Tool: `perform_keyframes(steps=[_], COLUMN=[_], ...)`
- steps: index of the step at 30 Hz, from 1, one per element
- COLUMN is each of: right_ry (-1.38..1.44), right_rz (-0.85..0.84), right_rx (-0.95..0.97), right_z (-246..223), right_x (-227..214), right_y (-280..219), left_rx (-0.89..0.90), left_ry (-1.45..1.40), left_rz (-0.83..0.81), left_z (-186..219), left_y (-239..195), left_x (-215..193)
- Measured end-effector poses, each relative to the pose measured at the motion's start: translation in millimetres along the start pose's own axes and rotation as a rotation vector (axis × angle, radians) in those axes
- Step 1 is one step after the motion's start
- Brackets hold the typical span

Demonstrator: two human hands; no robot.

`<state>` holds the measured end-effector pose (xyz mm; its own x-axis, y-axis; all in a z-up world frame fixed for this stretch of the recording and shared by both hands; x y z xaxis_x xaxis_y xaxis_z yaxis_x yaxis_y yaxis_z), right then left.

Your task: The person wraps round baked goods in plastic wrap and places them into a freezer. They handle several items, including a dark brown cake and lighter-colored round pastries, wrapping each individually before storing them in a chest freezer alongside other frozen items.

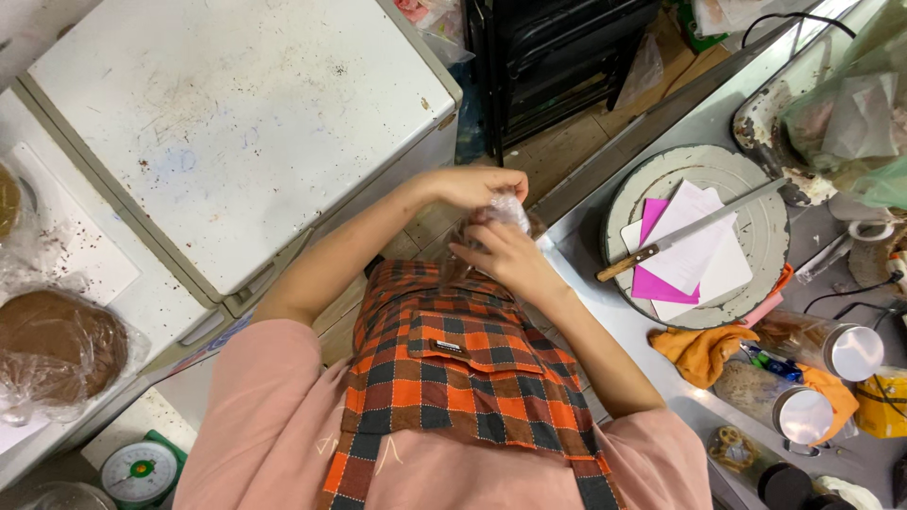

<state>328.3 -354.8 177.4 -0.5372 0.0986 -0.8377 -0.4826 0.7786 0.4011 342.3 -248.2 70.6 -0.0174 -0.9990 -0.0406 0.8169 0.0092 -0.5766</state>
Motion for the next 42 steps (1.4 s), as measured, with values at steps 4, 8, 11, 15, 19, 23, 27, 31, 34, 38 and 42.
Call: perform_keyframes(steps=[4,8,11,15,19,23,27,31,34,38,42], right_ry=[-0.300,0.222,0.599,0.912,0.550,0.720,0.919,0.907,0.731,-0.130,0.079], right_rz=[0.368,0.758,0.906,0.818,0.890,1.031,1.126,1.017,0.843,0.700,0.694], right_rx=[0.104,0.364,0.526,0.720,0.689,0.960,0.875,0.909,0.970,0.425,0.302], right_z=[18,50,68,81,90,109,99,85,82,47,53], right_x=[-35,-38,-21,8,-17,3,19,21,14,-26,-9], right_y=[-34,-63,-70,-67,-76,-98,-85,-81,-82,-52,-54], left_rx=[0.242,0.529,0.651,0.772,0.744,0.241,0.294,0.350,0.406,0.165,0.093], left_ry=[-0.266,-0.369,-0.421,-0.170,0.063,0.268,0.253,-0.010,-0.334,0.047,0.054], left_rz=[0.218,0.579,0.690,1.008,1.197,0.694,0.859,0.893,0.789,0.822,0.535], left_z=[33,50,59,78,83,46,31,2,-12,-12,-12], left_y=[-25,-60,-79,-115,-146,-92,-63,-48,-41,-39,-26], left_x=[5,11,10,-5,-2,49,41,28,24,20,35])
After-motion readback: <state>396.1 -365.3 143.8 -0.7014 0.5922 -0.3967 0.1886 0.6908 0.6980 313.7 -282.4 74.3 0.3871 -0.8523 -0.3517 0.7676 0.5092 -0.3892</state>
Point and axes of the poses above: each hand's wrist, its own y-axis towards the middle knuckle, its own x-axis out of the palm, z = x × y, the point moved 9 cm from there along y, towards the middle knuckle, and after that the axes turned 5 degrees about -x, right-handed, at the moved point
